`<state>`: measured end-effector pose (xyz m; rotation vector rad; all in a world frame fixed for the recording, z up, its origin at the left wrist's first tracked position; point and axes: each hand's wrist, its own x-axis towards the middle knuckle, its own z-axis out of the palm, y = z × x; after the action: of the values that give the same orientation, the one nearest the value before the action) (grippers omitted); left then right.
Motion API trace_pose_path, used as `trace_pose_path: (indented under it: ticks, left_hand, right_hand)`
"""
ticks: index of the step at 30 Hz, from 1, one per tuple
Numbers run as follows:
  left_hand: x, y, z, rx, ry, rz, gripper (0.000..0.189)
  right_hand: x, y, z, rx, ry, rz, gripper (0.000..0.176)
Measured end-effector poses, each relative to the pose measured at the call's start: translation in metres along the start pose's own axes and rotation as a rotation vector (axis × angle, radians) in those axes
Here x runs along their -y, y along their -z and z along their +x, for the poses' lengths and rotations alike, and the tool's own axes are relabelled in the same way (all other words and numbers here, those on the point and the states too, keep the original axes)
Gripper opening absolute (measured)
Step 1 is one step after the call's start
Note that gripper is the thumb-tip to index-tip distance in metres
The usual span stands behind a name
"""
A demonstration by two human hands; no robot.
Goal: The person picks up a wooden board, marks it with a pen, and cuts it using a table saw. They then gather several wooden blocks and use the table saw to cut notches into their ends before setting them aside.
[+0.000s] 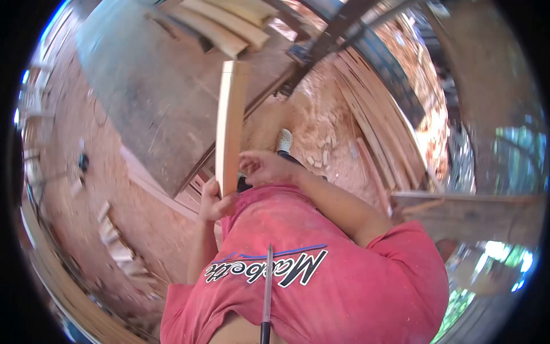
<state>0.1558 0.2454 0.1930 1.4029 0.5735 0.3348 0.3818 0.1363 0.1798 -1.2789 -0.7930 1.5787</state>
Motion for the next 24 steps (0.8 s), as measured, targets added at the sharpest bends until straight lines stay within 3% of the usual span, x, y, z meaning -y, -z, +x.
trace_pose_path:
  ticks: [1, 3, 4, 5, 7, 9, 12, 14, 15, 17, 19, 21, 22, 24]
  left_hand:
    - [0.001, -0.006, 0.003, 0.080, 0.133, -0.151, 0.026]
    - [0.013, -0.012, 0.017, 0.278, 0.014, -0.085, 0.032]
    - [0.023, -0.014, 0.018, 0.376, 0.128, -0.130, 0.036]
    - [0.028, -0.018, 0.022, 0.415, 0.127, -0.102, 0.036]
    - [0.036, -0.028, 0.033, 0.467, 0.347, -0.279, 0.037]
    - [0.036, -0.036, 0.047, 0.528, 0.394, -0.239, 0.038]
    - [0.031, -0.056, 0.063, 0.574, 0.549, -0.296, 0.038]
    - [0.027, -0.086, 0.070, 0.468, 0.506, -0.090, 0.038]
    - [0.028, -0.102, 0.075, 0.481, 0.512, -0.077, 0.038]
    - [0.040, -0.129, 0.087, 0.499, 0.545, 0.125, 0.039]
    - [0.063, -0.148, 0.096, 0.497, 0.557, 0.151, 0.045]
    - [0.067, -0.166, 0.109, 0.495, 0.650, 0.550, 0.052]
    - [0.057, -0.171, 0.113, 0.557, 0.596, 0.713, 0.057]
    - [0.061, -0.162, 0.103, 0.488, 0.573, 0.698, 0.057]
  right_hand:
    - [-0.001, -0.012, -0.013, 0.032, -0.001, 0.028, 0.058]
    - [-0.011, -0.023, -0.035, -0.070, 0.019, 0.121, 0.056]
    - [-0.014, -0.024, -0.043, -0.119, 0.016, 0.185, 0.054]
    - [-0.014, -0.020, -0.049, -0.150, 0.048, 0.203, 0.054]
    - [-0.014, -0.008, -0.061, -0.165, 0.010, 0.207, 0.053]
    - [-0.021, 0.001, -0.071, -0.194, 0.048, 0.185, 0.049]
    - [-0.031, 0.013, -0.078, -0.246, -0.017, 0.517, 0.042]
    - [-0.041, 0.028, -0.081, -0.309, -0.261, 0.824, 0.036]
    - [-0.046, 0.032, -0.083, -0.316, -0.250, 0.837, 0.036]
    - [-0.048, 0.039, -0.081, -0.570, -0.359, 0.930, 0.033]
    - [-0.100, 0.060, -0.065, -0.642, -0.373, 0.955, 0.032]
    - [-0.186, 0.093, -0.046, -0.696, -0.163, 1.059, 0.026]
    - [-0.184, 0.104, -0.053, -0.692, -0.160, 1.073, 0.026]
    - [-0.171, 0.127, -0.071, -0.930, -0.298, 1.097, 0.022]
